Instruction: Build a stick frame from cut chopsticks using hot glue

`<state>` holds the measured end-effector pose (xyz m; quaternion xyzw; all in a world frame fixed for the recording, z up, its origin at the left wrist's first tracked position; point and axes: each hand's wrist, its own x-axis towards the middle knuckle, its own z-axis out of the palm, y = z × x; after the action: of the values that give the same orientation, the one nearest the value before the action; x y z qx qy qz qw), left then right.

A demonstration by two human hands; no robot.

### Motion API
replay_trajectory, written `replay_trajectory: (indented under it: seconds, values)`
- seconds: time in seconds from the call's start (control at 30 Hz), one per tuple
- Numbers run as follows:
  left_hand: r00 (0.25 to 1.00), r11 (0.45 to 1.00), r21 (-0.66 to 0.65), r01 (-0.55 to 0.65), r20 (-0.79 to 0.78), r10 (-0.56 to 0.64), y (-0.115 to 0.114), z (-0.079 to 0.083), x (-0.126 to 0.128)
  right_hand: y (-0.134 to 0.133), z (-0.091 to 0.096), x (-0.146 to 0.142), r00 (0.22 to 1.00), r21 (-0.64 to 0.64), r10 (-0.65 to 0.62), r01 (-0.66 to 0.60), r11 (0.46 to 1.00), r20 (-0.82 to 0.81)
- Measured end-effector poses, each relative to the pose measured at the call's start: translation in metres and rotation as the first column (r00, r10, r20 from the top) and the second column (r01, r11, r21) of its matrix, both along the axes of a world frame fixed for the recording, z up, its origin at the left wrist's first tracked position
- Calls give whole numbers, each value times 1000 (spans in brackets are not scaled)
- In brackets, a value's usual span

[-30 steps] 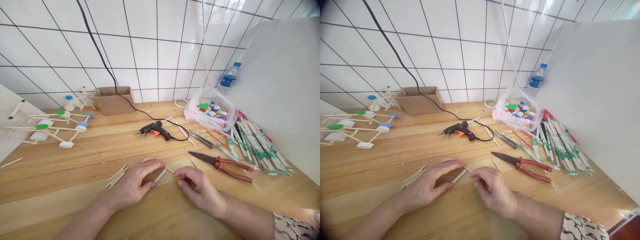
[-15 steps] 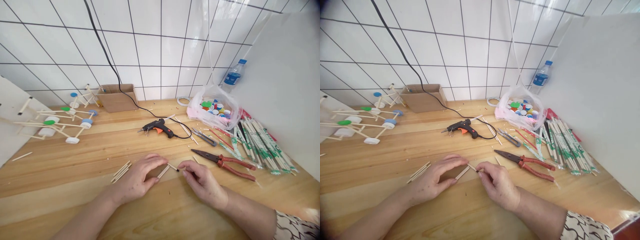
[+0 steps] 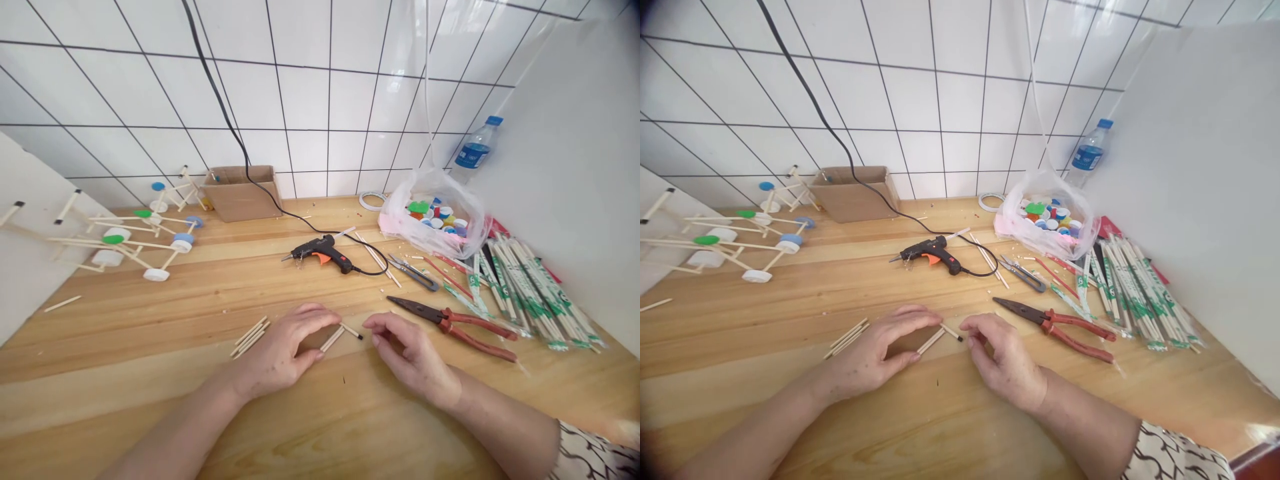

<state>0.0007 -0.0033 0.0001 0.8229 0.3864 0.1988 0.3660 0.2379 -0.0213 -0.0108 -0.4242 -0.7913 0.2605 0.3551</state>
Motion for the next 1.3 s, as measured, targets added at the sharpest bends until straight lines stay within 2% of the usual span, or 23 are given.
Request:
replay_trajectory:
  seconds: [0.27, 0.63, 0.97, 1.1, 1.17, 1.3]
  values:
    - [1000, 1000, 14, 11, 19, -12, 1, -2, -1, 2, -1, 0, 997, -16, -38, 39, 999, 74]
    - [999, 1000, 22, 16, 29, -16, 1, -3, -1, 5, 7, 2, 997, 111, 18, -26, 993, 77]
    - [1000, 999, 27, 18, 21, -18, 2, -1, -1, 10, 20, 12, 982, 172, -72, 42, 984, 173]
    - [1000, 999, 38, 20, 15, -21, 2, -1, -1, 17, 31, 26, 905, 185, -120, 47, 982, 407]
    - [1000, 999, 37, 24, 8, -25, 2, -1, -2, 20, 38, 36, 823, 161, -141, 61, 985, 550]
    - [1000, 999, 29, 24, 6, -24, 2, -1, -2, 21, 51, 53, 637, 93, -192, 186, 978, 746]
